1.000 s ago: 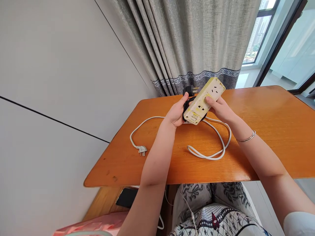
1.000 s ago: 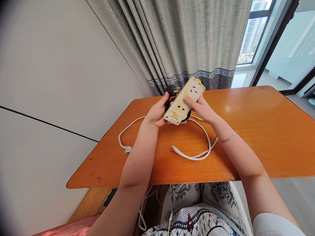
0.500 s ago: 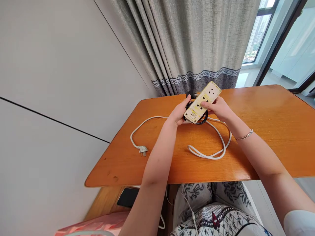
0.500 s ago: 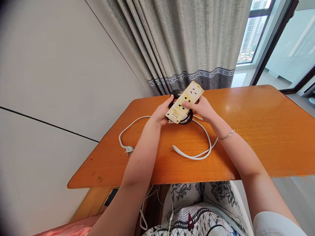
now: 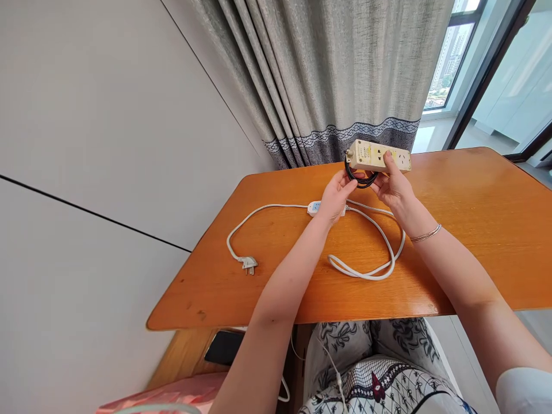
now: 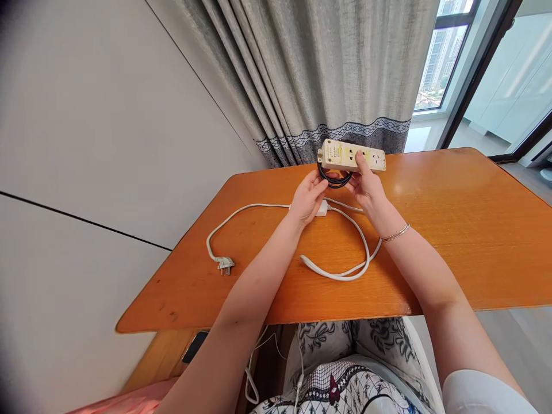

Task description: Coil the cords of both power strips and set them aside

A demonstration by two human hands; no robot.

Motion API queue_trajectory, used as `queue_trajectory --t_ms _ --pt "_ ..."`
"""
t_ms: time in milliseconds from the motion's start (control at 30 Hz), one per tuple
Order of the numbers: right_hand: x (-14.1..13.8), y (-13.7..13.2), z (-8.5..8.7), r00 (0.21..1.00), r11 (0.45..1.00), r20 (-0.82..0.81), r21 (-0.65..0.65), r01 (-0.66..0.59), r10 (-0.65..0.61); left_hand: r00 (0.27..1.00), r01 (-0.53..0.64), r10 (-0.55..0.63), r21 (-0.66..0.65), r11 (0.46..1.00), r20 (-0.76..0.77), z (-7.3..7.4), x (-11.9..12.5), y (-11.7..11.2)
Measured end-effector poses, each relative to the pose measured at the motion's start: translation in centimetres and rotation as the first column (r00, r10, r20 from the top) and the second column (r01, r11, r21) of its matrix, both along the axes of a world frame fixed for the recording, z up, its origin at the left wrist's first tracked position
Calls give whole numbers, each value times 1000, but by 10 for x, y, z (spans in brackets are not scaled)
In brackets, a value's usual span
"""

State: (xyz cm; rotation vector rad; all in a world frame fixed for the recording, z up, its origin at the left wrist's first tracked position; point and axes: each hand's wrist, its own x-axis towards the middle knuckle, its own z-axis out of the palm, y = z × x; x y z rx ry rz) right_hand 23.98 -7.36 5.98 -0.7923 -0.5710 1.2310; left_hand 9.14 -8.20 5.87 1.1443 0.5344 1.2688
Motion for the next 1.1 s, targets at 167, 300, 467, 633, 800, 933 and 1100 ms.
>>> queue_trajectory --t_ms 167,300,467,633,800,933,1100 --pt "-16 -7 -1 997 1000 -77 5 -1 2 969 -215 216 -17 976 118 -8 16 -6" --pt "-28 -12 -1 989 1000 -146 -20 10 -13 946 -286 281 12 958 163 -13 19 -7" --pt "-33 -12 -2 978 998 -201 -55 38 -48 936 -306 298 11 952 189 -18 18 -4" --pt "-34 -11 -4 982 998 -178 -21 67 -70 940 -301 304 -43 953 153 -15 17 -3" --pt "-30 -7 -4 981 996 -172 17 91 -86 960 -235 241 -58 970 142 -10 13 -6" --pt "-19 -2 -4 991 991 -109 98 95 -84 985 -118 113 37 992 134 -13 11 -6" --pt "-20 -2 0 970 995 -221 -30 97 -101 992 -102 103 -9 995 79 -19 7 -1"
